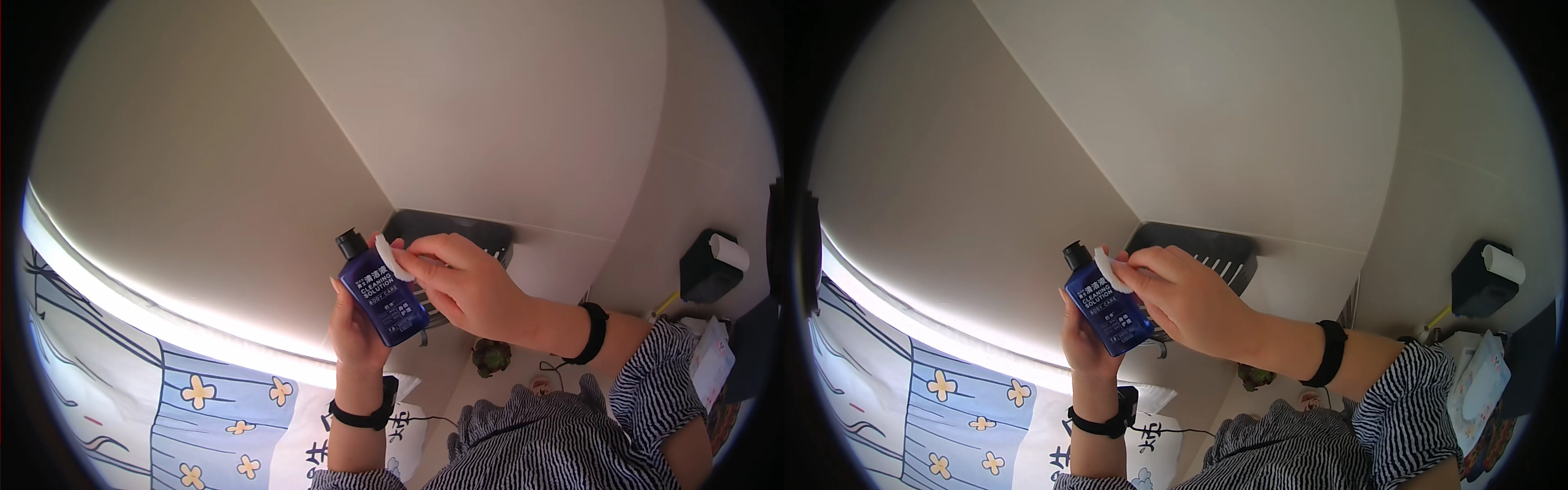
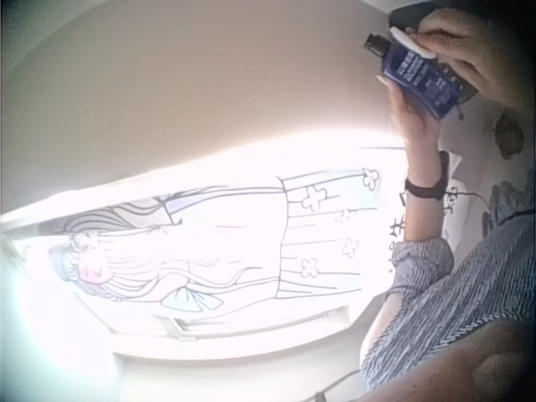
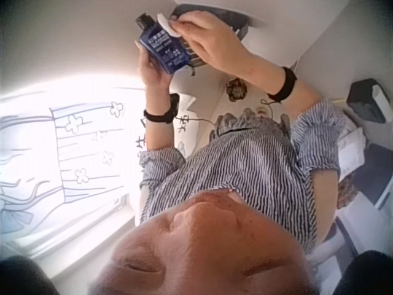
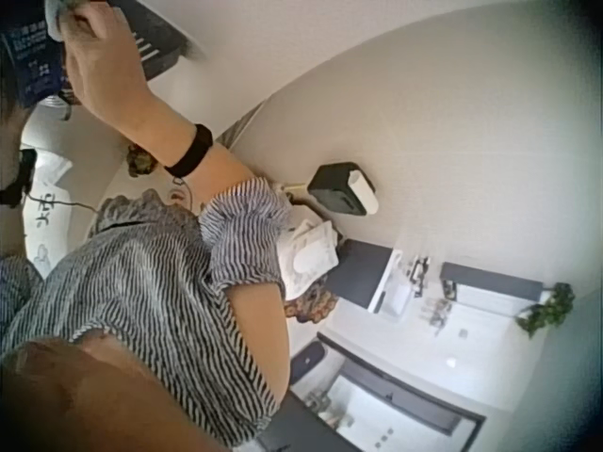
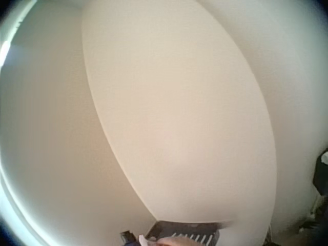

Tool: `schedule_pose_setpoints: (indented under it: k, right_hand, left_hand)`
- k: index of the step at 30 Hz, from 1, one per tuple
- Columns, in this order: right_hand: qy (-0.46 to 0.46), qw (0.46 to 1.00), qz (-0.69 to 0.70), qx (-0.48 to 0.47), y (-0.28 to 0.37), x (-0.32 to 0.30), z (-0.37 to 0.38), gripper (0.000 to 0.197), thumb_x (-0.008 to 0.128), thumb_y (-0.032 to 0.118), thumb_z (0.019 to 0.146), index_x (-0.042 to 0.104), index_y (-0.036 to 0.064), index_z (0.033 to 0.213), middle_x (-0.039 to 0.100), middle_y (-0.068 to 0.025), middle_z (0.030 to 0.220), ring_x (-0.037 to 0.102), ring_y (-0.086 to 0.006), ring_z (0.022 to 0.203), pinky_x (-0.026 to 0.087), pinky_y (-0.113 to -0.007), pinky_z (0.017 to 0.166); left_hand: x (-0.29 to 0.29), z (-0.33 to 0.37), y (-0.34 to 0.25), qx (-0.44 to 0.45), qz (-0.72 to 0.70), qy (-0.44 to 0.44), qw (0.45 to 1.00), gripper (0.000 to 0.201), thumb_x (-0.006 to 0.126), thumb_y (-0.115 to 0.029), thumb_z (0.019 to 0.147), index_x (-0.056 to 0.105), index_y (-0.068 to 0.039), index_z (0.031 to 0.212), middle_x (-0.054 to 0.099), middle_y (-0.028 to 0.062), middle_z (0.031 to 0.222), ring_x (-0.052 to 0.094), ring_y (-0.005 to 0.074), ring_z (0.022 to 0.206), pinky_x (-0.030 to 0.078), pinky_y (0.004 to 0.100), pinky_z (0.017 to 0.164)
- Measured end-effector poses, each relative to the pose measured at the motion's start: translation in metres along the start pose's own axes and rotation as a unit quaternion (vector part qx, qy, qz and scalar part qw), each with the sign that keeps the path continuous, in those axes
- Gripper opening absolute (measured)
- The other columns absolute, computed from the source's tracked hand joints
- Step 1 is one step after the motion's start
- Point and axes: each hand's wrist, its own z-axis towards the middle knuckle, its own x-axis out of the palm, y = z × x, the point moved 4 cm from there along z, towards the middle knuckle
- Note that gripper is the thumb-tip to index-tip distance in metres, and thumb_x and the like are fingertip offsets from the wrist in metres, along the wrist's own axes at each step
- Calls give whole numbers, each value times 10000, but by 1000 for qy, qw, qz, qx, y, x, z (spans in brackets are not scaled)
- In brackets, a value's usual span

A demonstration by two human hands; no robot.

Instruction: Cleaning bathroom soap bottles and a corner shelf using wipes.

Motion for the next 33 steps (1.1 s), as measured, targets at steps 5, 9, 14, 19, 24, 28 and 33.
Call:
schedule_pose_setpoints:
  k: [5, 9, 14, 19, 24, 28, 33]
  right_hand:
    - [-8, 1000, 11, -1, 4, -8, 15, 416, 648, -53, 826, 639, 35, 1233, 606, -87, 1107, 606, -252, 960, 523, -339, 809]
    - [-23, 999, 23, 26, 1, -8, 15, 340, 641, -63, 816, 670, 29, 1142, 624, -84, 1036, 615, -251, 947, 527, -339, 811]
    - [16, 999, 3, 36, -6, -6, 17, 292, 644, -61, 807, 691, 21, 1083, 625, -85, 1003, 626, -257, 919, 532, -345, 800]
    - [43, 997, 10, 68, -18, -6, 25, 293, 620, -87, 805, 712, 43, 1052, 648, -73, 984, 627, -242, 844, 520, -332, 718]
    - [117, 971, 130, 161, -31, -10, 33, 236, 610, -64, 874, 720, 58, 1043, 699, -60, 930, 665, -187, 798, 535, -298, 711]
    - [155, 911, 230, 306, -31, -14, 42, 224, 587, -54, 904, 731, 51, 1040, 718, -38, 954, 667, -116, 818, 535, -257, 717]
    - [34, 958, 199, 203, -28, -19, 43, 252, 575, -61, 899, 733, 63, 1051, 704, -46, 966, 659, -127, 850, 532, -255, 701]
  left_hand:
    - [3, -3, 7, -21, 22, -58, 998, 671, 247, -518, 1065, 288, -36, 1530, 482, 174, 1451, 535, 299, 1301, 493, 433, 1057]
    - [2, -7, 7, -32, 75, -74, 994, 768, 410, -562, 1020, 260, -14, 1536, 465, 143, 1461, 527, 277, 1300, 488, 415, 1054]
    - [-9, -13, 6, -37, 79, -17, 996, 828, 533, -538, 980, 249, 2, 1539, 479, 150, 1445, 534, 278, 1288, 492, 395, 1034]
    - [-5, -15, 6, -54, 137, 15, 989, 911, 626, -499, 944, 208, 41, 1546, 472, 158, 1455, 531, 253, 1288, 466, 377, 1045]
    - [5, -16, 6, -71, 161, 42, 984, 926, 644, -464, 944, 178, 53, 1554, 437, 185, 1493, 506, 256, 1322, 422, 368, 1079]
    - [6, -18, 13, -91, 175, 70, 978, 904, 640, -442, 952, 178, 41, 1559, 421, 207, 1511, 488, 273, 1347, 399, 376, 1099]
    - [9, -17, 15, -87, 175, 72, 978, 864, 604, -439, 974, 182, 32, 1562, 444, 228, 1490, 488, 287, 1348, 389, 379, 1108]
